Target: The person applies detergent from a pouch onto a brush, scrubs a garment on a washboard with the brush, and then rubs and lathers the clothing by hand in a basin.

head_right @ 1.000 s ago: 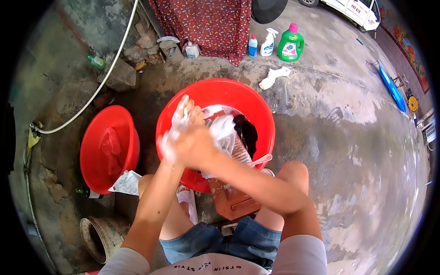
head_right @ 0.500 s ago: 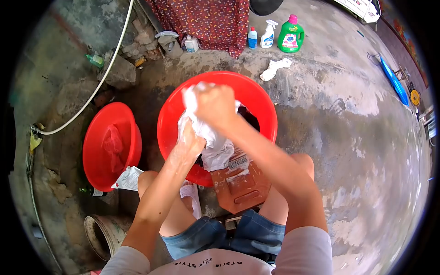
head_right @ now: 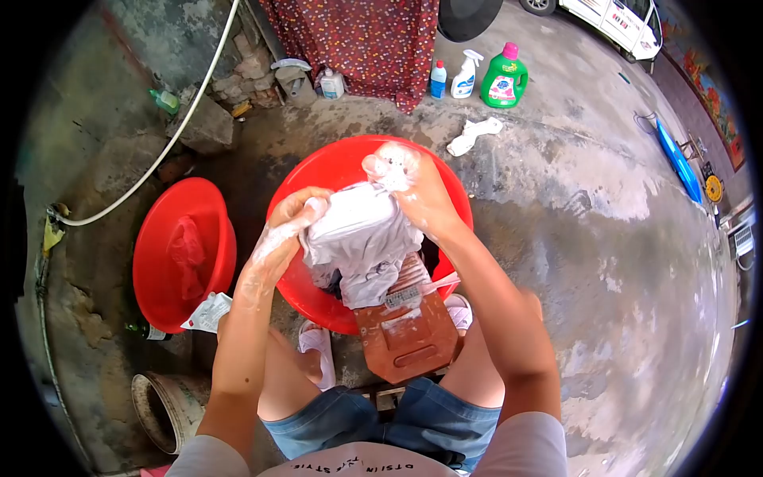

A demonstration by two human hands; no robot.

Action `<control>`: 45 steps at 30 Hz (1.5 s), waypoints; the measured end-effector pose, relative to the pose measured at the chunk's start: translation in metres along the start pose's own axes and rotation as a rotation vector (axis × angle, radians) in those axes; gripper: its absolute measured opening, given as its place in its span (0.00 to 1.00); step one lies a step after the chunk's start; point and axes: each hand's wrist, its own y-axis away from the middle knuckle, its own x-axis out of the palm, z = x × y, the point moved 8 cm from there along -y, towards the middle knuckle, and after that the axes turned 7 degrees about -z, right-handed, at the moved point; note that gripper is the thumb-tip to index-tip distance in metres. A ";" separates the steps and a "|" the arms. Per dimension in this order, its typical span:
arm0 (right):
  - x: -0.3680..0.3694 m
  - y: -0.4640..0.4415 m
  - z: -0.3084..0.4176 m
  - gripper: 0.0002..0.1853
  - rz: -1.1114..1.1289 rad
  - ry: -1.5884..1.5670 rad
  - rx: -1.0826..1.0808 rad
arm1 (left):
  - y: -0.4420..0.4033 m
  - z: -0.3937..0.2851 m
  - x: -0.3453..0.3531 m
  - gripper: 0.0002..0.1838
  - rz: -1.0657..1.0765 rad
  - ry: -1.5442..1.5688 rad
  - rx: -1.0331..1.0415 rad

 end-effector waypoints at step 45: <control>0.106 0.037 -0.032 0.08 -0.178 1.038 -0.591 | -0.055 0.043 0.047 0.15 0.744 0.970 0.142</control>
